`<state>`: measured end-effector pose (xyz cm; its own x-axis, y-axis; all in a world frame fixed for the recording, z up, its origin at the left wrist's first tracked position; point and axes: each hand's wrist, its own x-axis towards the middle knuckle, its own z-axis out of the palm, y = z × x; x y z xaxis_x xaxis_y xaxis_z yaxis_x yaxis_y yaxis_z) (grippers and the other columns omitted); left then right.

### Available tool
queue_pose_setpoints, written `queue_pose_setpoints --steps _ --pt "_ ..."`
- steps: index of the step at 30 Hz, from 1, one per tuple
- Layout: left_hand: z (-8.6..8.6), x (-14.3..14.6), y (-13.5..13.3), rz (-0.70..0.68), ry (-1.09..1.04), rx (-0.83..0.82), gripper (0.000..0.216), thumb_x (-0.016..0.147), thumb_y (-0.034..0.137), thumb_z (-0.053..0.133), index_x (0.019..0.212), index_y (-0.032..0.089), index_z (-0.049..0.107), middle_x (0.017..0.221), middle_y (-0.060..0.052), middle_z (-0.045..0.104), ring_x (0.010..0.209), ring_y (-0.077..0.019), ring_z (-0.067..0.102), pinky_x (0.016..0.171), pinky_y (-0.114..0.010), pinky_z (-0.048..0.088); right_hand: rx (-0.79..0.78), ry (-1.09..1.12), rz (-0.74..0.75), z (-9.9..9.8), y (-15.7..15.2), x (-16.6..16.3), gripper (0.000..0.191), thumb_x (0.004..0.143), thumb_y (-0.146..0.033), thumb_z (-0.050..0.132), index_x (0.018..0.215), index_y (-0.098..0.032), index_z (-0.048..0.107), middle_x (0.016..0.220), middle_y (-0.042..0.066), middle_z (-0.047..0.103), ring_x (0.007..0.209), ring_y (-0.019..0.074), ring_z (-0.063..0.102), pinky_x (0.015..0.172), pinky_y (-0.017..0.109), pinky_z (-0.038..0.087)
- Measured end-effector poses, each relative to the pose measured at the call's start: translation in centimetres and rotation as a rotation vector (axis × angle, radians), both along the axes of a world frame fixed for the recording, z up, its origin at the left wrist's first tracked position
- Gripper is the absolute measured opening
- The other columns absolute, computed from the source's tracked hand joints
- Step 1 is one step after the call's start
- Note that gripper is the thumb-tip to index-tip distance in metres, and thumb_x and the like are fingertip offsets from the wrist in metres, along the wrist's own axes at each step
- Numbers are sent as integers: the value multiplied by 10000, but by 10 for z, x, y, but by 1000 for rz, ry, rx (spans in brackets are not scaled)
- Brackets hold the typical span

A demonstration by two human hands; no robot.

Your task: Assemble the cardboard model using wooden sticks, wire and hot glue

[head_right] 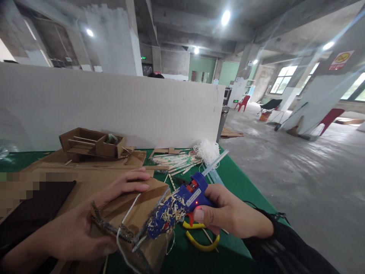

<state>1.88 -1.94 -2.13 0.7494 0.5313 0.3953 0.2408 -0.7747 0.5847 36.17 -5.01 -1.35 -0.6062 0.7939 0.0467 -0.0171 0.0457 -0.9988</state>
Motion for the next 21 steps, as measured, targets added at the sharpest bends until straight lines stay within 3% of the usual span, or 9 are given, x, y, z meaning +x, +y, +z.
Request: queue_pose_setpoints --steps 10,21 --pt "0 1 0 2 -4 -15 826 864 509 832 1576 425 423 1659 -49 427 1596 -421 276 1296 -651 287 2 -6 -14 -1 -2 1 409 913 -535 781 828 -153 664 592 -62 547 460 45 386 428 196 249" --pt "3 2 -3 2 12 -25 834 852 445 849 1565 443 415 1655 -36 423 1595 -414 273 1286 -677 281 -15 -8 -7 -12 3 8 450 899 -572 778 825 -145 657 546 -59 535 434 46 413 415 182 265"
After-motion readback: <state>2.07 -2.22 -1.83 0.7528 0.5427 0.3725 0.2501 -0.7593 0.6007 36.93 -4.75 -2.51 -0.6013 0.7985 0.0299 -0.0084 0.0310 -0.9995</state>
